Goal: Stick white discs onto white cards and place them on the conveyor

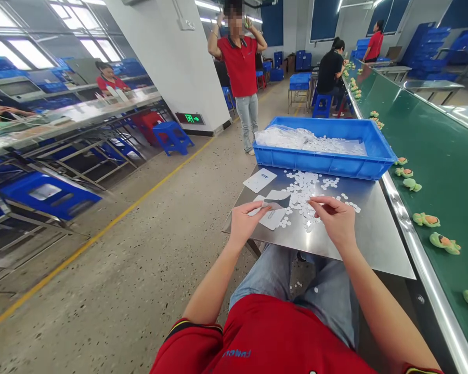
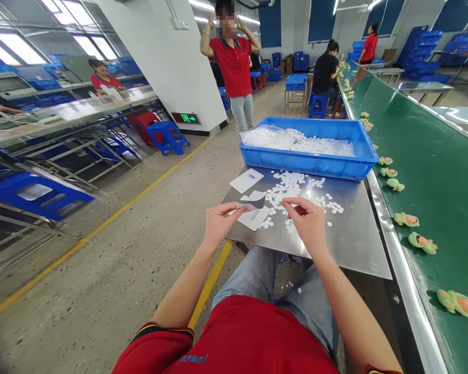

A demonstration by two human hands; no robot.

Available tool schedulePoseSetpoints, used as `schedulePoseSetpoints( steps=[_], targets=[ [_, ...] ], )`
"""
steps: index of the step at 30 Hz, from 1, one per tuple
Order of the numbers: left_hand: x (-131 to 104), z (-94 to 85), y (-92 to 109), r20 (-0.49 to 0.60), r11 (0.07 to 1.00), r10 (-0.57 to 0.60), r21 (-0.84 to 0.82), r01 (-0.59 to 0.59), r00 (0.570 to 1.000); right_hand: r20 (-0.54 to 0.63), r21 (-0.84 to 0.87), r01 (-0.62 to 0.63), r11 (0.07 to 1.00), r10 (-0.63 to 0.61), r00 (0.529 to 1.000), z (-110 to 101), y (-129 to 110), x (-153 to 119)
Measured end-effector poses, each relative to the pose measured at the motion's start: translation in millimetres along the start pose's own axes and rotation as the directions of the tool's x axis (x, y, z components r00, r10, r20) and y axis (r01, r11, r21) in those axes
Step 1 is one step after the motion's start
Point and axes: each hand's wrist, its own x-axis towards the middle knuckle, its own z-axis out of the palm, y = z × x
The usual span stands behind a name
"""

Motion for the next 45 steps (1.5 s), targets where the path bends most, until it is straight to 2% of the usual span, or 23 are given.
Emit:
schedulePoseSetpoints(
  steps=[3, 5, 7, 11, 13, 15, 17, 19, 20, 22, 24, 26, 28, 29, 31, 33, 35, 38, 40, 43, 45],
  targets=[
    [-11, 12.6, 6, 0.062, 1.000, 0.012, -0.003, -0.012, 0.998, 0.050, -0.102, 0.142, 0.985, -0.138, 0.989, 0, -6, -9],
    [-16, 17.3, 10, 0.116, 0.999, 0.041, -0.010, -0.041, 0.992, 0.169, -0.208, 0.232, 0.950, -0.198, 0.966, -1, -3, -13],
    [-19, 21.4, 14, 0.166, 0.998, 0.067, -0.019, -0.064, 0.984, 0.280, -0.280, 0.287, 0.916, -0.208, 0.937, -1, 2, -16],
    [-15, 29.0, 18, 0.232, 0.997, 0.077, 0.006, -0.081, 0.970, 0.376, -0.258, 0.374, 0.891, -0.264, 0.888, -9, 6, -11],
    [-5, 28.6, 14, 0.321, 0.986, 0.139, 0.039, -0.160, 0.937, 0.326, -0.280, 0.428, 0.859, -0.335, 0.884, -28, 5, -1],
    [7, 22.9, 2, 0.441, 0.951, 0.192, 0.135, -0.277, 0.877, 0.121, -0.404, 0.426, 0.810, -0.414, 0.902, -66, 5, 12],
    [16, 12.6, -17, 0.534, 0.878, 0.141, 0.322, -0.355, 0.833, -0.135, -0.581, 0.308, 0.754, -0.462, 0.876, -118, 13, 21],
    [20, 1.2, -41, 0.590, 0.790, 0.034, 0.479, -0.383, 0.807, -0.270, -0.716, 0.110, 0.689, -0.419, 0.867, -176, 30, 21],
    [19, -3.6, -52, 0.610, 0.762, 0.001, 0.513, -0.396, 0.792, -0.317, -0.760, -0.003, 0.650, -0.365, 0.876, -203, 40, 17],
    [15, -9.8, -71, 0.611, 0.726, 0.002, 0.544, -0.422, 0.791, -0.373, -0.818, -0.254, 0.516, -0.140, 0.917, -243, 61, 3],
    [10, -11.1, -82, 0.590, 0.702, 0.052, 0.553, -0.450, 0.806, -0.427, -0.836, -0.420, 0.352, 0.063, 0.902, -261, 75, -14],
    [7, -9.7, -86, 0.569, 0.690, 0.099, 0.552, -0.468, 0.816, -0.440, -0.851, -0.449, 0.273, 0.097, 0.893, -251, 82, -26],
    [6, -8.2, -86, 0.535, 0.718, 0.114, 0.538, -0.442, 0.837, -0.371, -0.884, -0.367, 0.290, 0.043, 0.928, -220, 85, -30],
    [5, -8.0, -85, 0.505, 0.749, 0.104, 0.527, -0.401, 0.857, -0.295, -0.904, -0.291, 0.312, 0.036, 0.955, -199, 86, -30],
    [4, -9.8, -83, 0.417, 0.830, 0.050, 0.488, -0.271, 0.907, -0.060, -0.927, -0.069, 0.370, 0.035, 0.998, -155, 91, -27],
    [3, -14.2, -80, 0.325, 0.898, -0.028, 0.423, -0.119, 0.945, 0.181, -0.904, 0.165, 0.394, 0.005, 0.983, -120, 99, -28],
    [2, -20.2, -77, 0.272, 0.937, -0.106, 0.349, 0.005, 0.956, 0.294, -0.883, 0.290, 0.368, -0.046, 0.955, -101, 107, -38],
    [3, -28.7, -76, 0.264, 0.946, -0.195, 0.304, 0.110, 0.945, 0.334, -0.873, 0.359, 0.330, -0.133, 0.933, -94, 114, -69],
    [5, -32.4, -79, 0.230, 0.939, -0.211, 0.316, 0.132, 0.950, 0.374, -0.855, 0.417, 0.309, -0.190, 0.908, -96, 115, -94],
    [9, -33.8, -83, 0.110, 0.947, -0.162, 0.296, 0.123, 0.981, 0.410, -0.826, 0.486, 0.286, -0.287, 0.866, -97, 113, -123],
    [9, -31.6, -80, 0.017, 0.961, -0.115, 0.257, 0.107, 0.993, 0.406, -0.800, 0.521, 0.296, -0.372, 0.835, -99, 113, -133]
  ],
)
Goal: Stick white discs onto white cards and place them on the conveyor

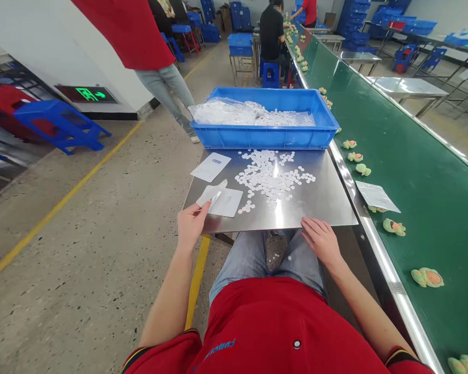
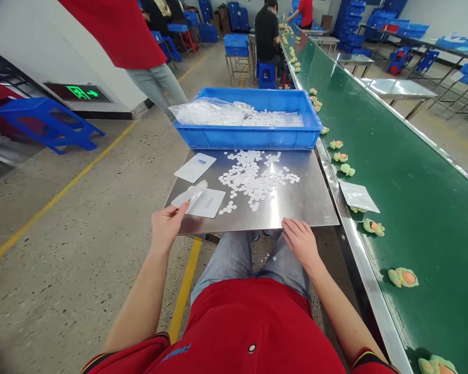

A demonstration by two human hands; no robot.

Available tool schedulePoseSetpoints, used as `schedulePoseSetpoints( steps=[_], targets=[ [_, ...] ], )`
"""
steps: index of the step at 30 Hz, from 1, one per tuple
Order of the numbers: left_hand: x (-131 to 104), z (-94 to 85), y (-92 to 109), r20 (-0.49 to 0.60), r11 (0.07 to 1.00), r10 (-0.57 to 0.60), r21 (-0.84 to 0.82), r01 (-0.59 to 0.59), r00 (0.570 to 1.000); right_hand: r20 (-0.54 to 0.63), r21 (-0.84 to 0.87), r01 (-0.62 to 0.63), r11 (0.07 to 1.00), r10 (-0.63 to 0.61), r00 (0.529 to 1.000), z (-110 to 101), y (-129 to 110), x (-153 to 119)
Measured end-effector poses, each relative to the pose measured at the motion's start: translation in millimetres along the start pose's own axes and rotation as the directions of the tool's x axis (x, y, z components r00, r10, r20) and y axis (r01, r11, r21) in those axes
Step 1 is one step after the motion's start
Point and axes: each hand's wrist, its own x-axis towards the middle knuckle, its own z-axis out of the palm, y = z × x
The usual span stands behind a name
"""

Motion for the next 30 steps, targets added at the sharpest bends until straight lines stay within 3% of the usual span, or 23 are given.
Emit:
schedulePoseSetpoints(
  steps=[2, 5, 8, 11, 15, 20, 22, 24, 27, 29, 30],
  targets=[
    [-4, 3.2, 10, -0.060, 0.999, 0.028, -0.039, -0.031, 0.998, -0.076, 0.054, 0.025, 0.998, -0.020, 0.997, -2, 0, -3],
    [-17, 14.9, 32, -0.049, 0.987, 0.123, -0.093, -0.128, 0.991, -0.158, 0.162, -0.019, 0.987, 0.045, 0.986, -10, -1, 11],
    [-32, 33.7, 51, 0.008, 0.949, 0.280, -0.157, -0.275, 0.960, -0.259, 0.300, -0.107, 0.948, 0.189, 0.947, -22, -15, 46],
    [-46, 49.3, 63, 0.076, 0.897, 0.417, -0.196, -0.396, 0.906, -0.323, 0.394, -0.074, 0.916, 0.214, 0.922, -34, -34, 86],
    [-59, 58.2, 69, 0.183, 0.860, 0.505, -0.189, -0.474, 0.843, -0.246, 0.398, -0.061, 0.915, 0.170, 0.954, -38, -47, 110],
    [-65, 62.5, 74, 0.262, 0.862, 0.506, -0.177, -0.474, 0.822, -0.017, 0.465, -0.070, 0.883, 0.088, 0.996, -36, -43, 104],
    [-59, 58.7, 75, 0.292, 0.849, 0.528, -0.160, -0.503, 0.798, -0.052, 0.457, -0.021, 0.889, 0.051, 0.997, -40, -26, 104],
    [-46, 48.8, 70, 0.323, 0.844, 0.521, -0.059, -0.533, 0.790, -0.207, 0.359, -0.053, 0.932, 0.135, 0.969, -49, 6, 107],
    [-22, 27.8, 48, 0.385, 0.841, 0.385, 0.227, -0.491, 0.839, -0.426, 0.154, -0.380, 0.912, 0.409, 0.807, -67, 76, 104],
    [-11, 17.3, 29, 0.454, 0.807, 0.282, 0.364, -0.465, 0.845, -0.394, 0.046, -0.621, 0.783, 0.585, 0.709, -78, 118, 92],
    [-8, 14.5, 20, 0.482, 0.788, 0.257, 0.398, -0.470, 0.838, -0.307, -0.019, -0.711, 0.703, 0.673, 0.673, -82, 133, 83]
  ],
)
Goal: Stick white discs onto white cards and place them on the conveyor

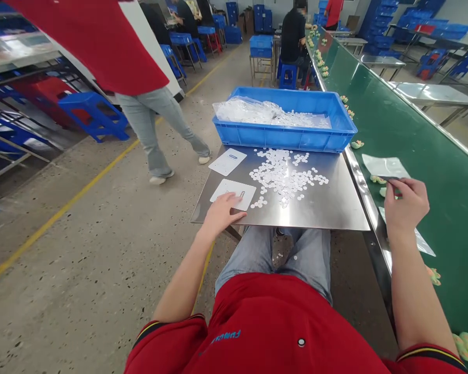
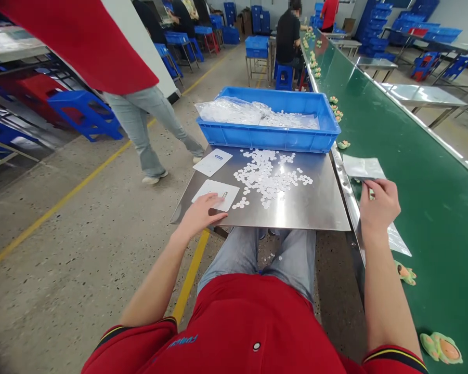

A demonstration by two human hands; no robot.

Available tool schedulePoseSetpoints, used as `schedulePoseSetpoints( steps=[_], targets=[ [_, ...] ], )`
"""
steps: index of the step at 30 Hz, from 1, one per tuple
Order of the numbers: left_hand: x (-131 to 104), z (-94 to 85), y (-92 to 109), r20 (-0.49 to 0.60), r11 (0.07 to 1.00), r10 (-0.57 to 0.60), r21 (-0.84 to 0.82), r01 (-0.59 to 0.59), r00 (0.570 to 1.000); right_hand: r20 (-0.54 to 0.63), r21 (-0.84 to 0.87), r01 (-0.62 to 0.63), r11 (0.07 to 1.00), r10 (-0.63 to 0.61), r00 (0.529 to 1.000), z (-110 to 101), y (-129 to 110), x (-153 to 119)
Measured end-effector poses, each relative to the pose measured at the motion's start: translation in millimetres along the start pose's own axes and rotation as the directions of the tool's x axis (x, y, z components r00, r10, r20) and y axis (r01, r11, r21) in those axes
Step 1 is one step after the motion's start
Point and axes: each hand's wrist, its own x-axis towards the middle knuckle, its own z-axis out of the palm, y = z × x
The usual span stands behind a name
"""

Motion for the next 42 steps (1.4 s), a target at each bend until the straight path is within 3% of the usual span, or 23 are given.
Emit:
schedulePoseSetpoints(
  steps=[1, 3, 5, 8, 12, 14, 16, 19, 22, 26, 28, 30, 33, 36, 38, 42],
  targets=[
    [-1, 3.3, -7, 0.020, 1.000, 0.006, 0.030, -0.006, 1.000, 0.120, -0.105, -0.071, 0.992, 0.084, 0.989, -2, 13, 2],
    [-4, 10.8, -15, 0.010, 0.996, 0.031, 0.078, -0.032, 0.999, 0.316, -0.293, -0.133, 0.947, 0.227, 0.921, -5, 27, -6],
    [-5, 16.9, -16, -0.030, 0.992, 0.057, 0.113, -0.053, 0.998, 0.370, -0.365, -0.132, 0.921, 0.274, 0.888, -2, 20, -23],
    [-2, 20.4, -14, -0.090, 0.990, 0.041, 0.136, -0.028, 0.995, 0.412, -0.208, -0.002, 0.978, 0.090, 0.907, 18, -21, -52],
    [3, 19.9, -13, -0.143, 0.981, -0.077, 0.168, 0.101, 0.987, 0.507, 0.151, 0.312, 0.938, -0.344, 0.790, 67, -85, -74],
    [4, 19.5, -15, -0.145, 0.981, -0.098, 0.152, 0.120, 0.985, 0.492, 0.149, 0.404, 0.903, -0.422, 0.761, 87, -103, -76],
    [4, 19.1, -18, -0.151, 0.989, -0.105, 0.086, 0.119, 0.983, 0.495, 0.092, 0.467, 0.879, -0.447, 0.745, 96, -106, -77],
    [1, 18.9, -25, -0.203, 0.990, -0.112, -0.106, 0.092, 0.973, 0.479, 0.083, 0.543, 0.836, -0.511, 0.714, 85, -87, -89],
    [-1, 18.3, -25, -0.304, 0.954, -0.154, -0.292, 0.062, 0.940, 0.395, 0.113, 0.584, 0.804, -0.575, 0.716, 58, -59, -116],
    [-3, 14.5, -7, -0.421, 0.873, -0.273, -0.487, 0.038, 0.865, 0.254, 0.163, 0.632, 0.758, -0.651, 0.715, 30, -36, -151],
    [-5, 11.2, 8, -0.429, 0.832, -0.303, -0.555, 0.016, 0.851, 0.161, 0.193, 0.650, 0.735, -0.677, 0.718, 25, -34, -158],
    [-8, 8.3, 25, -0.418, 0.813, -0.282, -0.582, -0.016, 0.863, 0.076, 0.233, 0.634, 0.738, -0.664, 0.744, 23, -42, -157],
    [-13, 7.4, 49, -0.385, 0.818, -0.175, -0.569, -0.084, 0.906, -0.021, 0.396, 0.523, 0.755, -0.562, 0.827, 16, -73, -143],
    [-17, 10.6, 68, -0.350, 0.826, -0.006, -0.529, -0.192, 0.937, -0.019, 0.544, 0.402, 0.736, -0.468, 0.883, 7, -112, -125],
    [-19, 13.8, 77, -0.329, 0.826, 0.074, -0.508, -0.243, 0.941, 0.068, 0.551, 0.383, 0.742, -0.497, 0.865, 3, -131, -117],
    [-22, 21.1, 88, -0.311, 0.825, 0.114, -0.500, -0.265, 0.943, 0.257, 0.573, 0.407, 0.711, -0.628, 0.735, 0, -139, -116]
  ],
)
